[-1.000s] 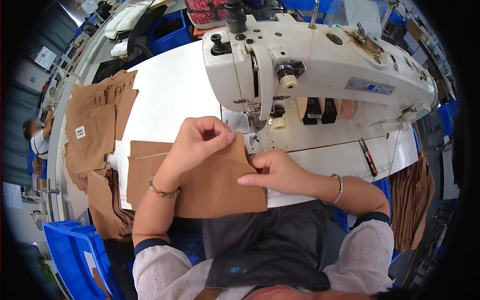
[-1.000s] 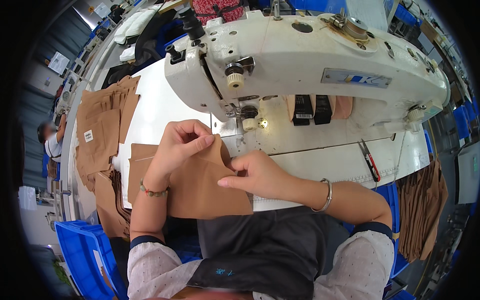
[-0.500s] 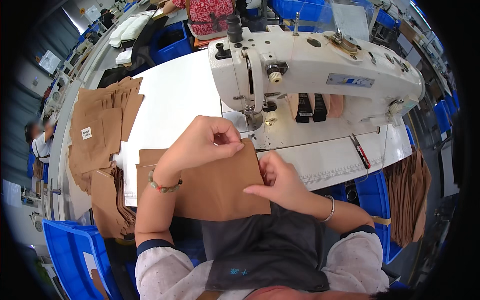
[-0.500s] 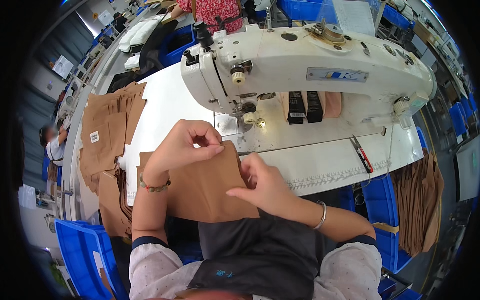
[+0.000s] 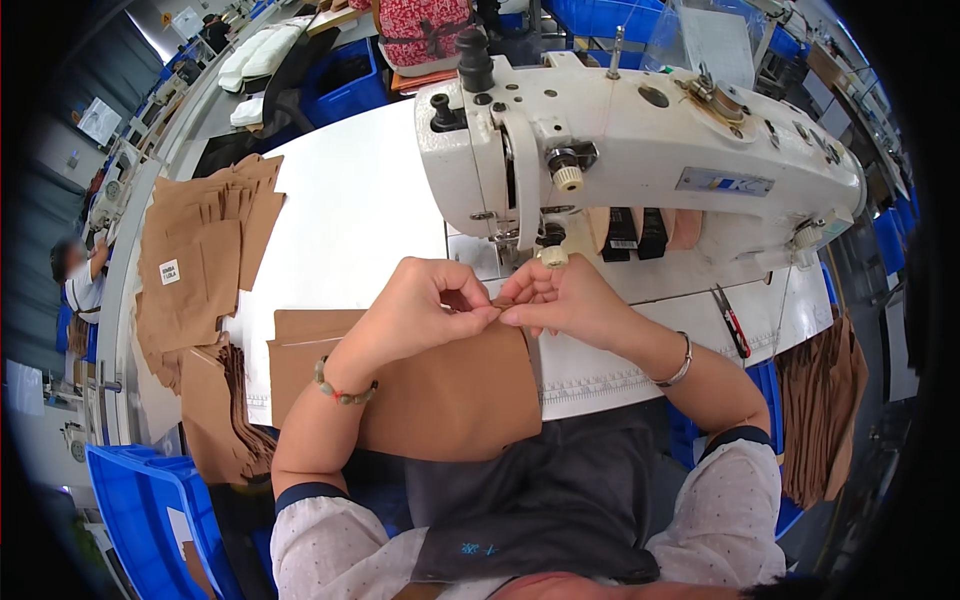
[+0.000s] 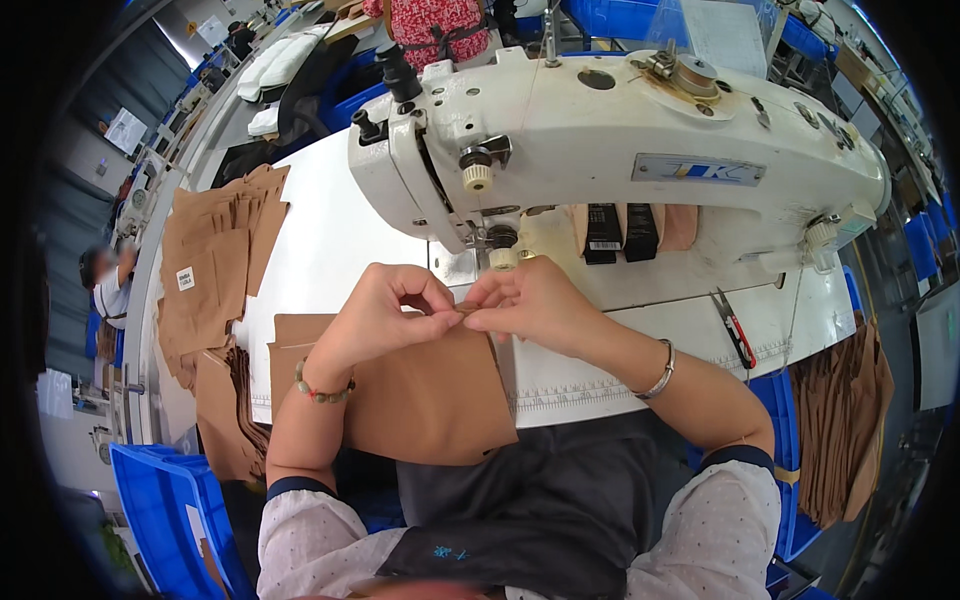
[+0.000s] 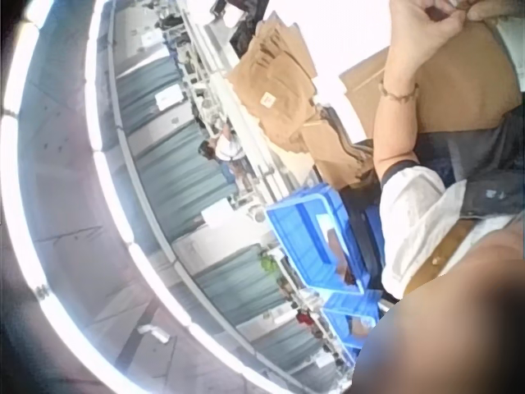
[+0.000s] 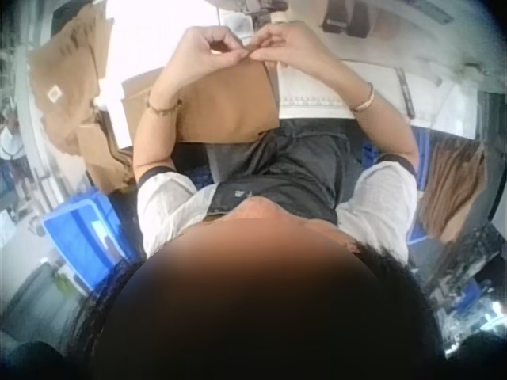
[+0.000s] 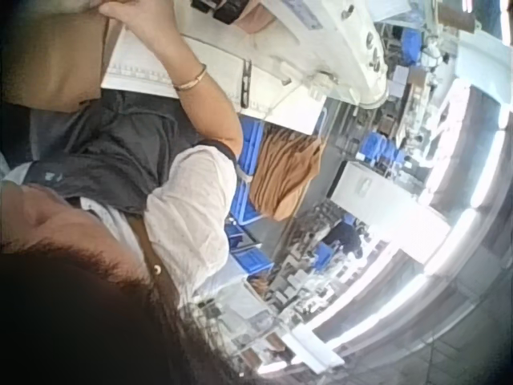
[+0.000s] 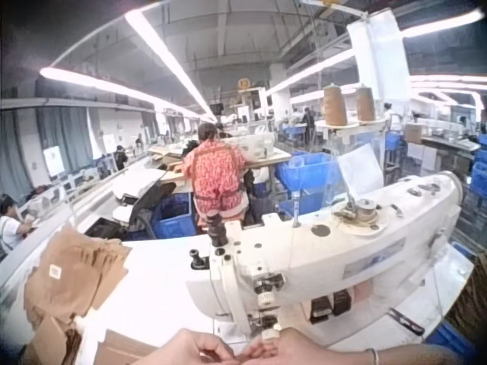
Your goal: Sewing pieces of brown leather or fabric together using an industrial sewing machine.
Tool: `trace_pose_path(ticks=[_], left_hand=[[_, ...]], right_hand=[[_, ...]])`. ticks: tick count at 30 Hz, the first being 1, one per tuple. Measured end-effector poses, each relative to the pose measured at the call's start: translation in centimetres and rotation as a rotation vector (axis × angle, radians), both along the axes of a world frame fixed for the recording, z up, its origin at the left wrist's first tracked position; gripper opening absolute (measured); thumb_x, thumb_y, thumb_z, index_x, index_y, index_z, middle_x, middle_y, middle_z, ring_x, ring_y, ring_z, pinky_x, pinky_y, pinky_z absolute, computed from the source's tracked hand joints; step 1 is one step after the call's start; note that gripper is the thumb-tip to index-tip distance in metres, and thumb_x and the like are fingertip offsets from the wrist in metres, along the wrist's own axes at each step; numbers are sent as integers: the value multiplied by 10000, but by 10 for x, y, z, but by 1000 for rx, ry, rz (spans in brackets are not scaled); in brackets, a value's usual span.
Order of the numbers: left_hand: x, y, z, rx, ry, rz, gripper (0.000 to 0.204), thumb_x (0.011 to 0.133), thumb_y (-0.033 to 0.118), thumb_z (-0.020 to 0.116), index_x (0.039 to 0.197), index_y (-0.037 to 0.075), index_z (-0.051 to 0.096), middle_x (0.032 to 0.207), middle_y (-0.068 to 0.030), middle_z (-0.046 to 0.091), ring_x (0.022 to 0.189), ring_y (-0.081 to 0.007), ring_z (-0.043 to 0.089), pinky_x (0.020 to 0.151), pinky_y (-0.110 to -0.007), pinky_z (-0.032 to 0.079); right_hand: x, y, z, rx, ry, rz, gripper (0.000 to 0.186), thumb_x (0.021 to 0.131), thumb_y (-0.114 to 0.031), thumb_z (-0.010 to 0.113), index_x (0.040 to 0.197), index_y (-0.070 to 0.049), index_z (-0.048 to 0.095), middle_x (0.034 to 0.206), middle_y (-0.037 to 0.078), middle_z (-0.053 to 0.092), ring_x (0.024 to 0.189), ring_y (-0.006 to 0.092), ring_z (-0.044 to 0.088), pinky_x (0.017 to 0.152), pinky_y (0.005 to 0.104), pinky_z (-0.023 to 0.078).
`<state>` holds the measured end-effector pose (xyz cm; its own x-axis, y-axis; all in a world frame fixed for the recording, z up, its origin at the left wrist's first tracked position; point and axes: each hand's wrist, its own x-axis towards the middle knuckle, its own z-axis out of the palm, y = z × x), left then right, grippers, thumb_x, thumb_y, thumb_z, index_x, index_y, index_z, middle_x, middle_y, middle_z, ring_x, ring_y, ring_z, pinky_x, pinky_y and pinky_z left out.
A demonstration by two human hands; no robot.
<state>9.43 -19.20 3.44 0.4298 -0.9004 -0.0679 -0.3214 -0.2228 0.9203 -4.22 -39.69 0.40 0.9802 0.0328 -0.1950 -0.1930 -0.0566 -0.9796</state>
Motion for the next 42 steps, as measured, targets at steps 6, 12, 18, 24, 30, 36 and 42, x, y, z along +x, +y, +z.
trace_pose_path(ticks=[6,12,18,24,30,36,42], left_hand=[[-5,-2,-2,-11,-10,29,104,885,36,816,833,-21,746,828,-42,744,773,-79,678,745,-249,577],[-4,-3,-5,-18,-19,5,107,880,35,810,827,-25,740,828,-42,736,795,-89,680,778,-263,584],[-6,-2,-6,-14,-24,3,91,887,28,784,828,-19,732,846,-44,731,813,-91,675,778,-264,577],[-8,-1,-5,-1,18,4,90,899,24,758,838,-15,705,890,-43,718,849,-96,666,805,-269,571],[-6,-1,-7,18,32,-11,82,915,30,743,858,-7,696,909,-35,708,865,-90,649,809,-257,553],[-4,0,-12,-39,221,-23,107,983,90,743,1016,-6,708,925,0,700,858,-55,626,784,-228,530],[3,0,-11,4,324,-82,123,1024,107,721,1052,-13,727,916,3,707,825,-44,613,749,-221,527]], right_hand=[[-7,0,-4,126,53,-13,276,906,-86,842,1105,14,680,911,47,739,703,50,653,600,208,510],[-8,3,-2,83,47,-63,222,901,-160,838,1021,-4,736,811,32,740,598,60,605,522,225,436],[-9,4,-2,144,41,-70,192,934,-143,813,1033,14,766,829,42,746,595,58,600,523,224,455],[-9,7,-3,84,26,-88,193,945,-153,814,1013,22,768,824,45,742,583,59,597,526,223,465],[-10,7,-3,75,-2,-87,207,958,-173,811,992,26,766,813,36,731,588,57,603,523,221,467],[-11,8,-4,66,-38,-93,155,978,-152,801,990,2,781,762,11,732,571,29,601,513,199,462],[-12,10,-5,88,-100,-96,146,981,-145,796,974,1,782,750,6,728,563,25,595,504,197,456]])
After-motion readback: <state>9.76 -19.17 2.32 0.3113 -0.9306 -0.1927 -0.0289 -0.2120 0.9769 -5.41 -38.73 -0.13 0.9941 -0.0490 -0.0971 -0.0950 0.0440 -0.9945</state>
